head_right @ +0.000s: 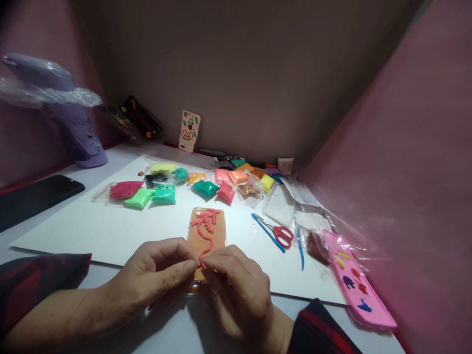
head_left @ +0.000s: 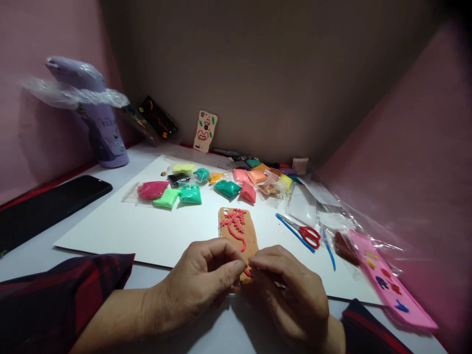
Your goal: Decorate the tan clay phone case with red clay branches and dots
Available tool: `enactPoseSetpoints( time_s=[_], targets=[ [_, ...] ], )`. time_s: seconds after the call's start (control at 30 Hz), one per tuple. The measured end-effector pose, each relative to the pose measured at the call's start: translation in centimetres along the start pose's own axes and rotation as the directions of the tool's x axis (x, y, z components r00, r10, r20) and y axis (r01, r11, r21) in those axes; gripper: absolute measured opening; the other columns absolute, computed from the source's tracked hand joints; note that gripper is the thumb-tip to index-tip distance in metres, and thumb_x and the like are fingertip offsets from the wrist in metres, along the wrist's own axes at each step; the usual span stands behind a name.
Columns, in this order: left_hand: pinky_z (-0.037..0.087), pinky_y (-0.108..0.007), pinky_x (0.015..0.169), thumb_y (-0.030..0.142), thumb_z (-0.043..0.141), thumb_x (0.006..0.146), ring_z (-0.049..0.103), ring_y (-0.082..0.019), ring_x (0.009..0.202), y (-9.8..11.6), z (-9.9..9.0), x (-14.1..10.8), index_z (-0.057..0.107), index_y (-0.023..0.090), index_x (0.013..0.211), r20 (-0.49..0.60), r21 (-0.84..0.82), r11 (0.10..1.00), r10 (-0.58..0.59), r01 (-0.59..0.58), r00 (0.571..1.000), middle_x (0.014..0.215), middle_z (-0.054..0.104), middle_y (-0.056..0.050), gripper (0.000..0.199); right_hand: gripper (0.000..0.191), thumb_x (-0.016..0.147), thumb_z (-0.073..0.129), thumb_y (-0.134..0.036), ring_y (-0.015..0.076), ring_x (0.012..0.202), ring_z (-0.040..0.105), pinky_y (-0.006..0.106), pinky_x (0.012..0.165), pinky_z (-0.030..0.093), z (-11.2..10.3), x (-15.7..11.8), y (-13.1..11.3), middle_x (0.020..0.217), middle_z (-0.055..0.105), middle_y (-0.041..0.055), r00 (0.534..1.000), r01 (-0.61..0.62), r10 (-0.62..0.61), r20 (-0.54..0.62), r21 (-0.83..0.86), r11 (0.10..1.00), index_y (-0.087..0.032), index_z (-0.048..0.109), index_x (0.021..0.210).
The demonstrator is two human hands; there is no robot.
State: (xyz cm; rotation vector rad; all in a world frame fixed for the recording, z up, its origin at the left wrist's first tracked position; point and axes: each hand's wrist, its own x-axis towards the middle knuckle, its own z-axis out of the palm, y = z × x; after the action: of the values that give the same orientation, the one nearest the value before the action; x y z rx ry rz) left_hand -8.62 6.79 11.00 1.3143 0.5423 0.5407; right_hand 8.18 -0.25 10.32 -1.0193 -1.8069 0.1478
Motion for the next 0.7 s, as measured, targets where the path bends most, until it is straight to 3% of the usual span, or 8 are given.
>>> enactPoseSetpoints(
  time_s=[0.3,0.7],
  targets=[
    [0.029,-0.018,0.045,0.04,0.06,0.084,0.038,-0.006,0.051,0.0,-0.01,0.03,0.053,0.013,0.075,0.014,0.007,1.0,-0.002,0.002,1.0,0.06,0.048,0.004,0.03,0.028,0.08,0.055,0.0,0.0143,0.072,0.064,0.023,0.057,0.055,0.17,0.04,0.12,0.082,0.066,0.0075,0.999,0.03,-0.03,0.015,-0.026,0.999,-0.015,0.061,0.103],
    [0.024,-0.018,0.042,0.044,0.059,0.085,0.035,-0.005,0.047,-0.03,0.08,-0.17,0.05,0.013,0.072,0.026,0.011,1.0,-0.013,0.012,1.0,0.057,0.045,0.004,0.035,0.028,0.081,0.053,-0.002,0.0149,0.072,0.063,0.025,0.056,0.053,0.56,-0.59,0.42,0.08,0.065,0.0055,1.0,-0.005,0.005,0.003,-0.045,0.999,-0.019,0.058,0.103]
  ],
)
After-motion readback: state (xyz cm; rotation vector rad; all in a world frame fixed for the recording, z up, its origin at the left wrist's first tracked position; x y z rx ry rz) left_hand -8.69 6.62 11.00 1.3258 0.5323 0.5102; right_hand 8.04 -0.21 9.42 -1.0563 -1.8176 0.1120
